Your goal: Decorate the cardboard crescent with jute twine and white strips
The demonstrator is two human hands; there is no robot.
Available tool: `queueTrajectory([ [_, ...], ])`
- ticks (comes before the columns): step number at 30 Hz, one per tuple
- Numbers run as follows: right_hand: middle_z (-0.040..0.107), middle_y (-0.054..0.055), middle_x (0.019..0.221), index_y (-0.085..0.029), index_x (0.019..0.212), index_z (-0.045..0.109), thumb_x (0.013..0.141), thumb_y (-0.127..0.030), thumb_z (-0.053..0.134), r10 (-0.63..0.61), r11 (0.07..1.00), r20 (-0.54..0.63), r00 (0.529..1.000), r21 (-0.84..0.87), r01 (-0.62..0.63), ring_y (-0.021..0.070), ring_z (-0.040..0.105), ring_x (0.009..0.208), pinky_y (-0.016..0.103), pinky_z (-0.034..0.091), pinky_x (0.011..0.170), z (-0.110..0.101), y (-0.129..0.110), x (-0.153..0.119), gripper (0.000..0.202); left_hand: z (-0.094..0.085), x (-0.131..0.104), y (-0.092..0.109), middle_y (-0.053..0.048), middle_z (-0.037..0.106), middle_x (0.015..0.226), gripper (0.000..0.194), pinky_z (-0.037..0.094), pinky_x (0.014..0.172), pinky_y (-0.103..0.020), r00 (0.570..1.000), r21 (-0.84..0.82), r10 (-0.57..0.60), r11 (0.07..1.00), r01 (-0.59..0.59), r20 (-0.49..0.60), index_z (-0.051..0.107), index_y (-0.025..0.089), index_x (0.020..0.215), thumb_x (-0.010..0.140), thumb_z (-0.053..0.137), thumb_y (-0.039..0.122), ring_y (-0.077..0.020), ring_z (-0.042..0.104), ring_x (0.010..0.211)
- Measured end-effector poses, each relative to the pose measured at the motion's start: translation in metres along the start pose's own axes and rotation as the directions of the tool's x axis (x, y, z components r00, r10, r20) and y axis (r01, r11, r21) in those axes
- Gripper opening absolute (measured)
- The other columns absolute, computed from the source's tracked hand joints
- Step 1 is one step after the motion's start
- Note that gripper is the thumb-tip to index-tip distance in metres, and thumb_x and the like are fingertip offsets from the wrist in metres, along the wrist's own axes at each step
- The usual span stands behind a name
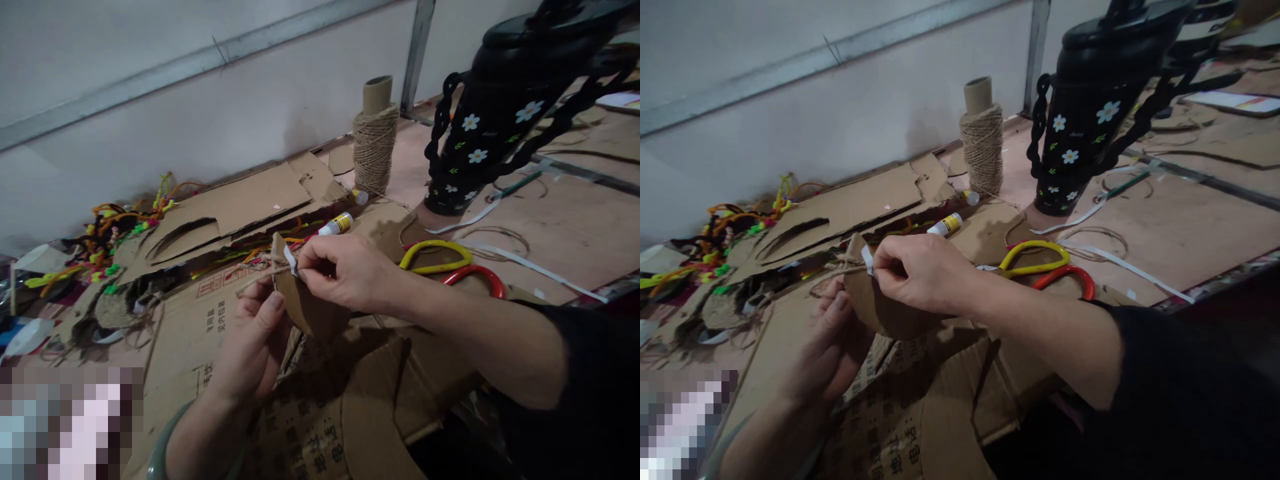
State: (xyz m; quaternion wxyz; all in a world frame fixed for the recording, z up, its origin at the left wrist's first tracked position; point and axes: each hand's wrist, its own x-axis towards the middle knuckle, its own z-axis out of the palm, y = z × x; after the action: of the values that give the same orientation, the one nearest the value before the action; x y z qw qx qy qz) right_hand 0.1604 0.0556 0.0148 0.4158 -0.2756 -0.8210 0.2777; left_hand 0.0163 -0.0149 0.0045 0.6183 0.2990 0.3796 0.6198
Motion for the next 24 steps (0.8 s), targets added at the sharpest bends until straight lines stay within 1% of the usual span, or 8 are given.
queueTrajectory([
  [4,0.055,-0.004,0.061,-0.014,0.066,0.056,0.073,-0.011,0.051,0.019,1.000,-0.002,1.000,0.022,-0.019,0.0050,0.047,0.055,0.017,0.033,0.054,-0.0008,0.0007,0.0007,0.009,-0.0019,0.0000,-0.0009,0.002,0.073,0.087,0.023,0.054,0.073,-0.015,1.000,0.003,0.000,1.000,0.000,-0.007,0.069,0.023,0.086,0.064,0.078,0.025,-0.0091,0.068,0.078],
  [6,0.055,-0.004,0.061,-0.014,0.066,0.057,0.074,-0.012,0.051,0.027,0.999,-0.004,1.000,0.041,-0.027,0.0049,0.047,0.055,0.017,0.034,0.054,-0.0008,0.0016,0.0008,0.009,-0.0027,0.0000,-0.0012,0.002,0.073,0.086,0.023,0.054,0.072,-0.016,1.000,0.007,-0.008,1.000,0.009,-0.021,0.068,0.023,0.086,0.064,0.078,0.026,-0.0097,0.068,0.076],
  [10,0.057,-0.004,0.062,-0.014,0.067,0.058,0.075,-0.012,0.051,0.042,0.998,-0.016,0.999,0.054,-0.041,0.0052,0.049,0.056,0.017,0.035,0.055,0.0000,0.0027,0.0013,0.010,-0.0040,0.0003,-0.0004,0.001,0.072,0.085,0.025,0.054,0.069,-0.017,0.996,0.001,-0.052,0.999,0.052,-0.076,0.067,0.023,0.085,0.063,0.079,0.028,-0.0102,0.067,0.073],
  [15,0.060,-0.003,0.063,-0.013,0.069,0.061,0.076,-0.012,0.054,0.037,0.999,-0.020,0.999,0.032,-0.037,0.0056,0.052,0.057,0.017,0.038,0.056,-0.0001,0.0027,0.0011,0.010,-0.0053,0.0007,0.0000,0.000,0.071,0.088,0.032,0.054,0.070,-0.017,0.987,-0.006,-0.070,0.998,0.070,-0.142,0.066,0.023,0.086,0.059,0.080,0.030,-0.0113,0.067,0.077],
  [17,0.064,-0.001,0.067,-0.012,0.074,0.064,0.079,-0.014,0.054,-0.016,1.000,-0.021,1.000,0.007,0.016,0.0068,0.056,0.061,0.017,0.040,0.059,-0.0002,0.0035,0.0002,0.011,-0.0057,0.0012,0.0000,0.000,0.071,0.089,0.033,0.054,0.070,-0.017,0.984,-0.007,-0.081,0.997,0.081,-0.162,0.065,0.023,0.087,0.058,0.081,0.030,-0.0110,0.067,0.078],
  [21,0.070,0.005,0.085,-0.011,0.092,0.067,0.087,-0.018,0.047,-0.200,0.977,-0.011,0.980,-0.075,0.198,0.0111,0.063,0.077,0.021,0.045,0.071,0.0009,0.0063,-0.0029,0.022,-0.0069,0.0027,0.0018,0.001,0.071,0.088,0.033,0.054,0.071,-0.017,0.988,-0.006,-0.047,0.999,0.046,-0.149,0.066,0.023,0.090,0.060,0.080,0.030,-0.0107,0.067,0.078],
  [23,0.070,0.007,0.091,-0.011,0.100,0.066,0.089,-0.019,0.044,-0.235,0.964,0.023,0.972,-0.120,0.236,0.0129,0.064,0.082,0.023,0.046,0.074,0.0020,0.0071,-0.0048,0.026,-0.0079,0.0037,0.0032,0.002,0.071,0.088,0.029,0.054,0.072,-0.017,0.991,-0.002,-0.017,1.000,0.017,-0.133,0.066,0.023,0.089,0.063,0.078,0.030,-0.0107,0.067,0.078],
  [24,0.070,0.007,0.090,-0.012,0.103,0.066,0.089,-0.019,0.043,-0.243,0.958,0.040,0.969,-0.149,0.247,0.0132,0.064,0.081,0.023,0.047,0.073,0.0026,0.0072,-0.0058,0.028,-0.0084,0.0043,0.0040,0.002,0.071,0.088,0.027,0.054,0.072,-0.018,0.991,0.000,-0.008,1.000,0.008,-0.134,0.067,0.024,0.089,0.064,0.077,0.030,-0.0108,0.067,0.079],
])
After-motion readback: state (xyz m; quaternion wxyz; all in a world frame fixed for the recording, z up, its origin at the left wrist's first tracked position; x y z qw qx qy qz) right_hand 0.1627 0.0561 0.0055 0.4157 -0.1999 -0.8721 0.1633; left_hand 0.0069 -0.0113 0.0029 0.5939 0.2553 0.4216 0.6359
